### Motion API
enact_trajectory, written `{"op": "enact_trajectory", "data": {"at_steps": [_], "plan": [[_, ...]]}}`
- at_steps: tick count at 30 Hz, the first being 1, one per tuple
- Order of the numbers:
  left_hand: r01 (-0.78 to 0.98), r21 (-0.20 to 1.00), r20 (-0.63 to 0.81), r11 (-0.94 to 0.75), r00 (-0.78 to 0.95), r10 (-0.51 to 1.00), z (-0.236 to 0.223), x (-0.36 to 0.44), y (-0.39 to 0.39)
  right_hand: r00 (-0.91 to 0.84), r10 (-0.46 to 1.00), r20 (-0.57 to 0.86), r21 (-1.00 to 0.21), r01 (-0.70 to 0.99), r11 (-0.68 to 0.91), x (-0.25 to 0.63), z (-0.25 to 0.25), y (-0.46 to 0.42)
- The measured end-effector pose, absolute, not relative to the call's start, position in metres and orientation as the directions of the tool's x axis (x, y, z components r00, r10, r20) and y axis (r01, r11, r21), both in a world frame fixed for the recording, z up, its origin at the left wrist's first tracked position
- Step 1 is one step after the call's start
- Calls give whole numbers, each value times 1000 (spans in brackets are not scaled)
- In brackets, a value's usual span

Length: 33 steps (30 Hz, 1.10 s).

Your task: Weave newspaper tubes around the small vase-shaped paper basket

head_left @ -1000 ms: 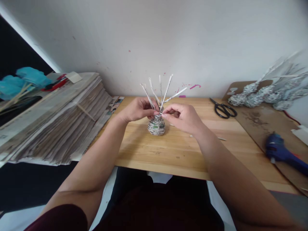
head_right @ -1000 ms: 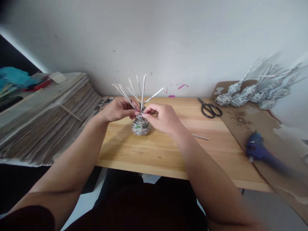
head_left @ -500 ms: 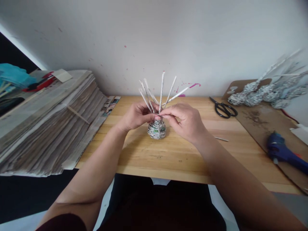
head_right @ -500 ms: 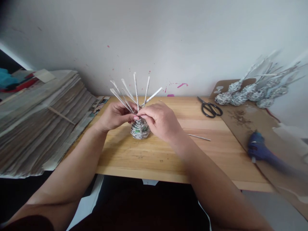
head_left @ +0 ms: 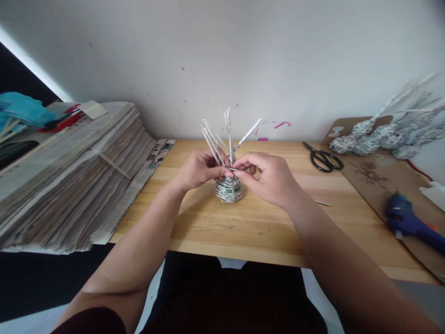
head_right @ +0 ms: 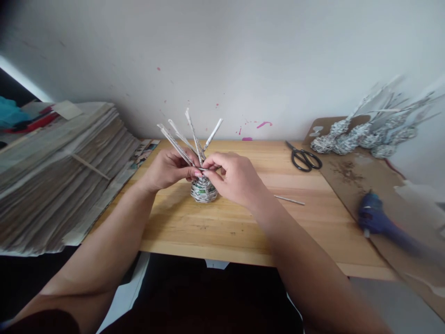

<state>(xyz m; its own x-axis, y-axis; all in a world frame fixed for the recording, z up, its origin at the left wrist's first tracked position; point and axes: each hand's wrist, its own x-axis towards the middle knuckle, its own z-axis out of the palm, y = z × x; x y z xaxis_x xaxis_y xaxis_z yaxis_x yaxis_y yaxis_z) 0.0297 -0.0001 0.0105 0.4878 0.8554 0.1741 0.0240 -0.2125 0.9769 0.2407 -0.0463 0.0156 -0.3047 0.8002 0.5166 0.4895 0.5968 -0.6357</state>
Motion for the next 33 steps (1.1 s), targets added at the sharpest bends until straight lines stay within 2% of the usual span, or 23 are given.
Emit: {"op": "enact_trajectory", "data": {"at_steps": [5, 15, 20, 23, 25, 27, 29, 33], "plan": [[11, 964, 225, -267, 501, 836, 8, 29, -1, -324, 792, 518, -572, 557, 602, 245, 16, -45], [54, 946, 246, -320, 523, 816, 9, 29, -2, -445, 710, 546, -455, 554, 697, 248, 21, -45], [106, 942, 226, -319, 504, 834, 8, 29, -2, -417, 730, 540, -468, 572, 673, 250, 22, -44], [143, 922, 249, -360, 493, 834, 8, 29, -3, -413, 696, 588, -398, 602, 693, 251, 22, -43], [144, 913, 272, -381, 481, 833, 8, 29, -3, -359, 668, 652, -348, 641, 684, 252, 21, -42], [127, 913, 289, -388, 472, 833, 7, 29, -2, -245, 675, 696, -350, 705, 617, 253, 19, -40], [107, 917, 294, -383, 465, 835, 6, 30, -1, -176, 752, 636, -389, 769, 508, 256, 15, -37], [87, 924, 294, -372, 462, 837, 3, 29, 3, -250, 928, 275, -455, 817, 355, 263, 7, -30]]}}
